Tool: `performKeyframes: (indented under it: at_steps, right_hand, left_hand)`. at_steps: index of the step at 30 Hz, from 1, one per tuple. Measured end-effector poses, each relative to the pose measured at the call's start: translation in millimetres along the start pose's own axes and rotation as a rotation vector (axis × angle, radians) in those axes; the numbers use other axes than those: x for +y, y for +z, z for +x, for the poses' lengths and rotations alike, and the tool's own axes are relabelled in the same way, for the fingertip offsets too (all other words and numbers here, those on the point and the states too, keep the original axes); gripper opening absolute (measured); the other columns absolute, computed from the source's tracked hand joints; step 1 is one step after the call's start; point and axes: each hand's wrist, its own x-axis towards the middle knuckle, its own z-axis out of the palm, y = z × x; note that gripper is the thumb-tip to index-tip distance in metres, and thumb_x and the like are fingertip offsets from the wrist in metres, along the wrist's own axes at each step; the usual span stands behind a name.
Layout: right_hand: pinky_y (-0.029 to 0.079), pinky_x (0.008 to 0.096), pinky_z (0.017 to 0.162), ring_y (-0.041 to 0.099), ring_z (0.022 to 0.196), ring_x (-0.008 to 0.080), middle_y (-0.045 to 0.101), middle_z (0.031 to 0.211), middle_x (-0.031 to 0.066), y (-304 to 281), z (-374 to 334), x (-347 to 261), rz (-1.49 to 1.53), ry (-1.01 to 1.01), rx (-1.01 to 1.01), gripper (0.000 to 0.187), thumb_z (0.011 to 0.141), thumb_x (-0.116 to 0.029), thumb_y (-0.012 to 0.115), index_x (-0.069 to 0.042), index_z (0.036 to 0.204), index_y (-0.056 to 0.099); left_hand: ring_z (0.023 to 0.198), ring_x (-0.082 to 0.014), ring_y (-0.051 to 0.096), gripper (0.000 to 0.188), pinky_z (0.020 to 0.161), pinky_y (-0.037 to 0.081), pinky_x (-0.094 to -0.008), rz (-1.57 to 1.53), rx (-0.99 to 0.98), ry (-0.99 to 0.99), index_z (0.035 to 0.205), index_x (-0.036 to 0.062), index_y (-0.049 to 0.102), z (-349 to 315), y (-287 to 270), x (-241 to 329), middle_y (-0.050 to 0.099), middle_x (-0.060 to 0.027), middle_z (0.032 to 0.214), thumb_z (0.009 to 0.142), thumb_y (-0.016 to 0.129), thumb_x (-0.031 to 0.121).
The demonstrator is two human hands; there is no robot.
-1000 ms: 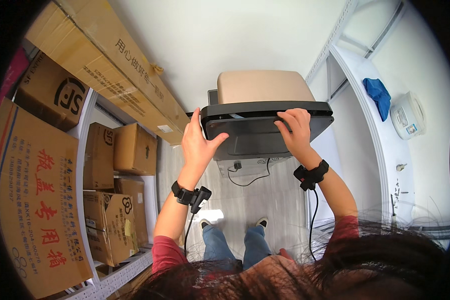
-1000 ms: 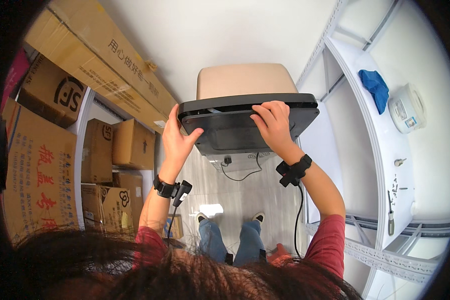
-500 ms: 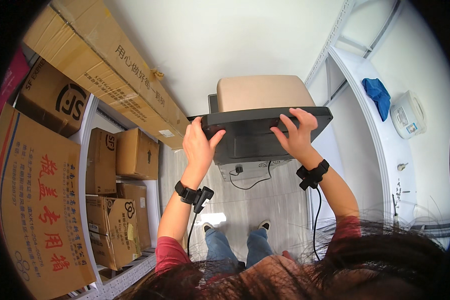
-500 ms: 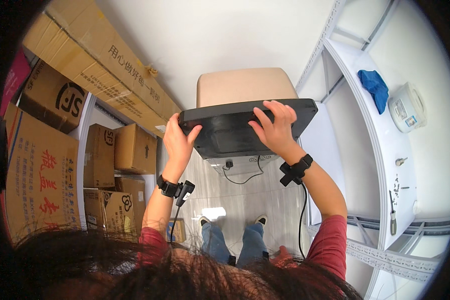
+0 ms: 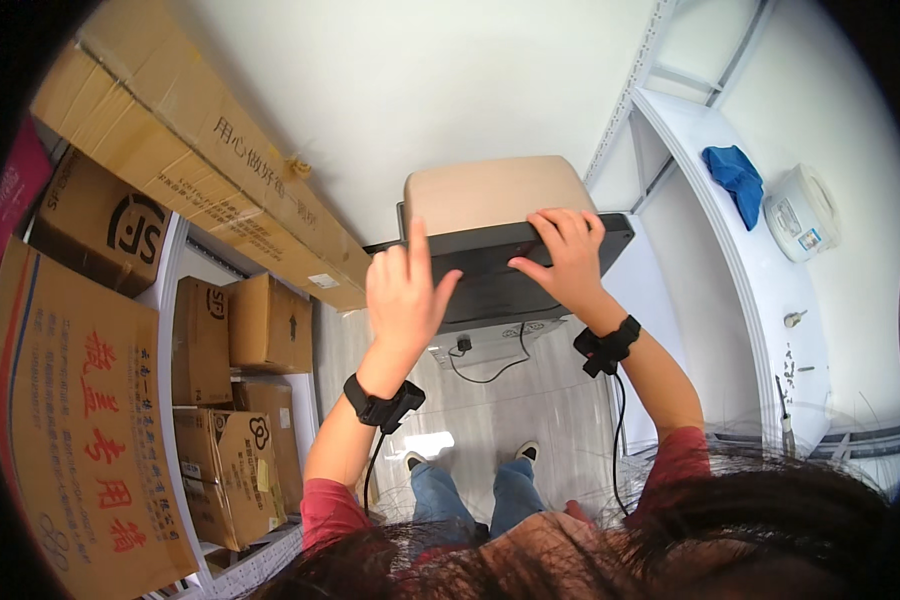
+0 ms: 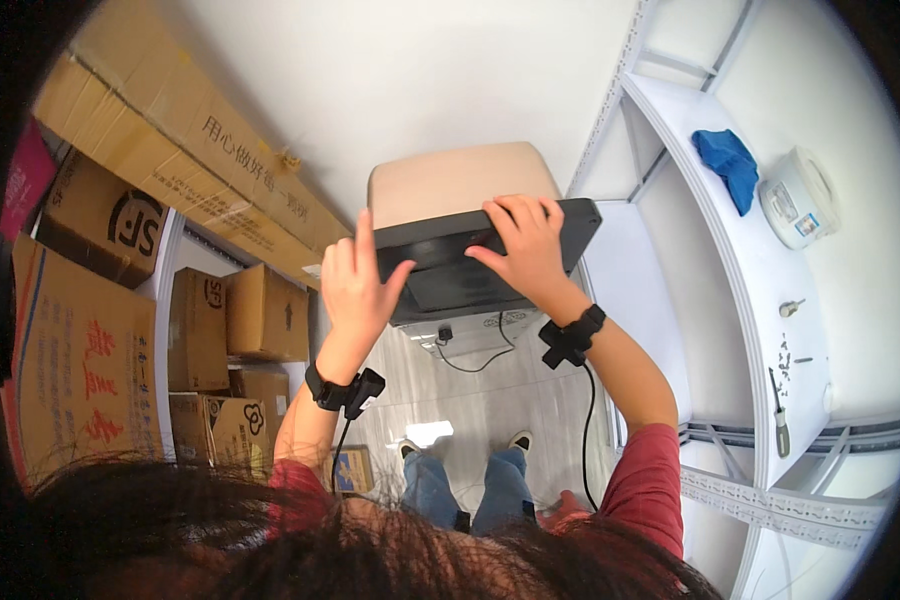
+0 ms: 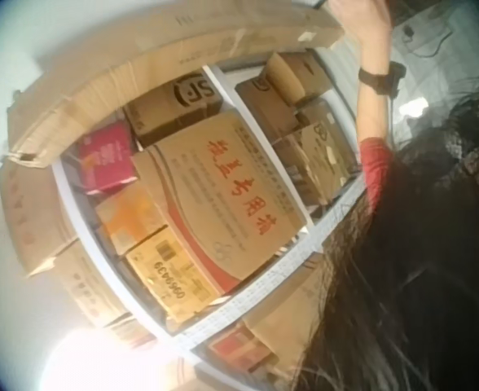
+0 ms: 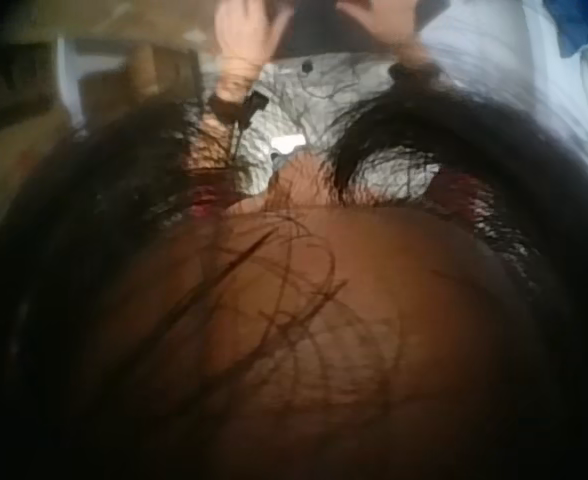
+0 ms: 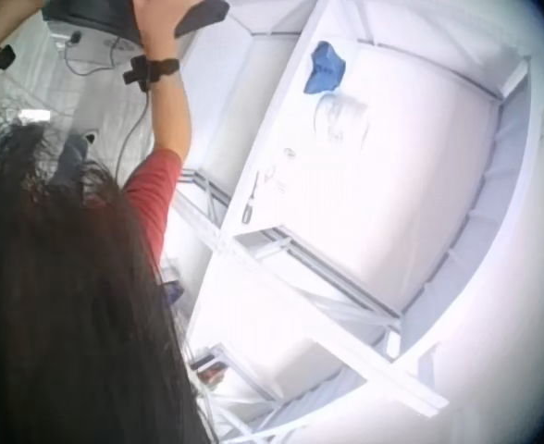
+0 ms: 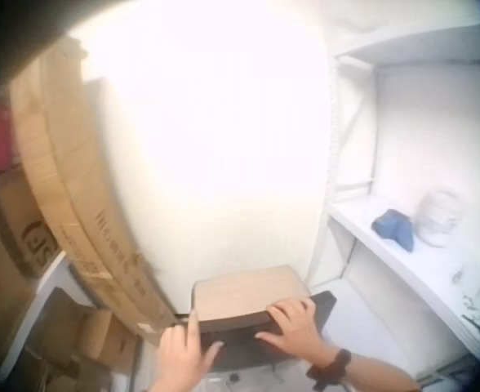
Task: The person uses a power screwdriver to remove screws from the back panel of a small appliance, detaches the panel, and then reattaches it by driving screws back in. The person also handles a screwdriver bit and briefly adjusts the device's position.
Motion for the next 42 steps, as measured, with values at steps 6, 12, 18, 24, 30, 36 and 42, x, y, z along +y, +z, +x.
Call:
performKeyframes:
  at_steps: [6,12,18,24,30,36,42]
  right_hand:
    - [0.023,0.0479,0.101,0.041,0.122,0.0267,0.048,0.125,0.0107,-2,-2,0,0.011,-0.013,-0.075,0.064,0.069,-0.034,0.075,-0.005,0.121,0.052]
    - [0.031,0.0474,0.100,0.040,0.123,0.0333,0.042,0.132,0.0167,-28,-41,52,0.203,0.318,0.217,0.068,0.072,-0.023,0.076,-0.001,0.128,0.044]
    - [0.043,0.0378,0.093,0.051,0.113,0.0327,0.048,0.125,0.0162,-28,-49,68,0.325,0.389,0.126,0.063,0.070,-0.020,0.079,0.000,0.122,0.049]
    - [0.043,0.0371,0.095,0.050,0.115,0.0317,0.049,0.126,0.0137,-35,-49,67,0.430,0.393,0.089,0.057,0.073,-0.012,0.073,-0.003,0.124,0.049]
    - [0.042,0.0348,0.095,0.054,0.110,0.0299,0.056,0.118,0.0149,-33,-56,85,0.635,0.395,0.186,0.037,0.087,-0.004,0.056,-0.002,0.123,0.051]
    - [0.045,0.0329,0.088,0.058,0.101,0.0263,0.058,0.112,0.0116,-33,-53,88,0.725,0.472,0.157,0.031,0.089,-0.003,0.053,-0.002,0.120,0.053]
    - [0.043,0.0364,0.093,0.055,0.109,0.0293,0.053,0.123,0.0142,-37,-63,88,0.664,0.402,0.082,0.059,0.079,-0.010,0.068,-0.004,0.132,0.042]
  left_hand:
    - [0.078,-0.0278,0.049,0.053,0.066,0.042,-0.0373,-0.089,-0.156,0.199,0.108,0.0016,0.060,36,27,25,0.048,-0.0101,0.081,0.061,0.079,0.018]
    - [0.076,-0.0268,0.051,0.049,0.065,0.043,-0.0372,-0.022,-0.144,0.208,0.102,0.0002,0.060,32,29,39,0.048,-0.0093,0.080,0.061,0.079,0.018]
    - [0.076,-0.0269,0.050,0.054,0.065,0.042,-0.0367,-0.019,-0.176,0.232,0.106,0.0007,0.060,50,37,74,0.048,-0.0091,0.080,0.062,0.080,0.023]
    - [0.076,-0.0271,0.052,0.054,0.065,0.044,-0.0367,-0.083,-0.236,0.246,0.110,0.0022,0.061,70,80,126,0.049,-0.0103,0.080,0.064,0.079,0.024]
    - [0.077,-0.0259,0.053,0.045,0.066,0.044,-0.0362,-0.050,-0.224,0.189,0.105,-0.0012,0.062,68,87,137,0.051,-0.0098,0.081,0.068,0.075,0.021]
    - [0.074,-0.0256,0.051,0.046,0.065,0.043,-0.0361,-0.040,-0.186,0.228,0.106,-0.0027,0.061,64,88,137,0.051,-0.0097,0.080,0.068,0.075,0.020]
    - [0.074,-0.0254,0.051,0.044,0.064,0.042,-0.0357,-0.054,-0.166,0.252,0.106,-0.0029,0.061,61,90,135,0.051,-0.0095,0.080,0.070,0.073,0.020]
